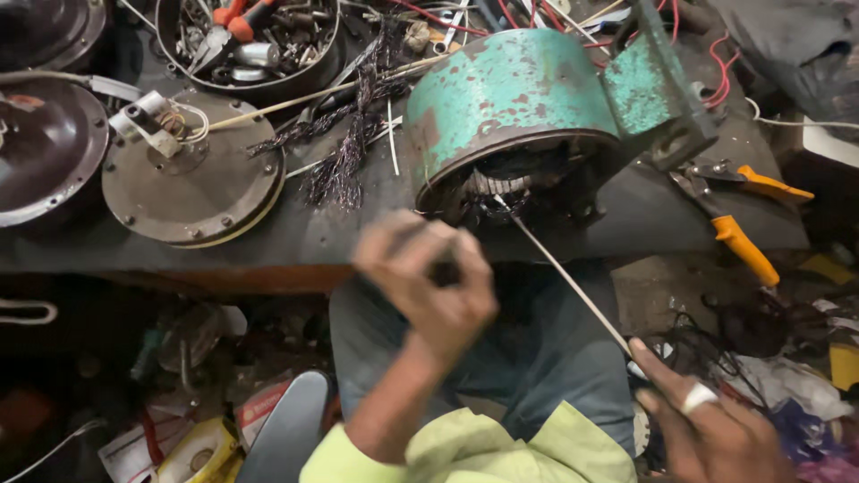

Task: The person uses pliers to cut and remove copper windings from a green cylindrical motor housing. They also use a screwdriver to pry and adjust the internal components while working at a cluttered workbench.

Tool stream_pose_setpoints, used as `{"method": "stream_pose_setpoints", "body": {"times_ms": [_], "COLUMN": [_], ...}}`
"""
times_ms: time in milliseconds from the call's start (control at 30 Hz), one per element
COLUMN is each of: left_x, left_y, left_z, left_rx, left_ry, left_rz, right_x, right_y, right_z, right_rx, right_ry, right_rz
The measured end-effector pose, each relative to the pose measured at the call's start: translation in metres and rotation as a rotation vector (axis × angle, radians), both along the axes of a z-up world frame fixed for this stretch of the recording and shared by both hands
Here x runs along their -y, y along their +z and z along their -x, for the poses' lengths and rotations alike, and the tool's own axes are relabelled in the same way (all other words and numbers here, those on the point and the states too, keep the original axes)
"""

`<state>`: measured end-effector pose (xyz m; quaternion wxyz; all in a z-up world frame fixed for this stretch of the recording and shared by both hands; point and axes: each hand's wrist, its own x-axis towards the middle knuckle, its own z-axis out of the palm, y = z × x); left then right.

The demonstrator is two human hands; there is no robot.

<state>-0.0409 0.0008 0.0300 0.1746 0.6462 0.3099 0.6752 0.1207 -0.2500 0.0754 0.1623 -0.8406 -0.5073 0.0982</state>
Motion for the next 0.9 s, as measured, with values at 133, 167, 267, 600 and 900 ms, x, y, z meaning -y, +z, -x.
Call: {"method": "stream_pose_setpoints", "body": {"times_ms": [133,167,267,600,900], "left_x": [-0.056,-0.070,-0.111,-0.118,-0.104], "left_y": [0.038,0.047,0.070,0.074,0.081], "left_z": [0.013,0.010,-0.007,-0.028,-0.041], "left_rx": [-0.064,-0.112,-0.259,-0.399,-0.472], "left_ry": [-0.069,-0.120,-0.259,-0.411,-0.226], "left_rz": [0.010,0.005,-0.051,0.071,0.110], "right_x": [0.005,0.004,-0.001,-0.063,-0.107], "right_y": [0.016,0.015,-0.003,0.005,0.078], "right_z": [-0.012,-0.011,0.001,0.051,0.021], "right_rx": [0.142,0.058,-0.053,0.099,0.473], "right_ry": [-0.348,-0.153,-0.084,0.005,0.099], "right_rz": [0.677,0.392,0.127,-0.444,-0.650]}}
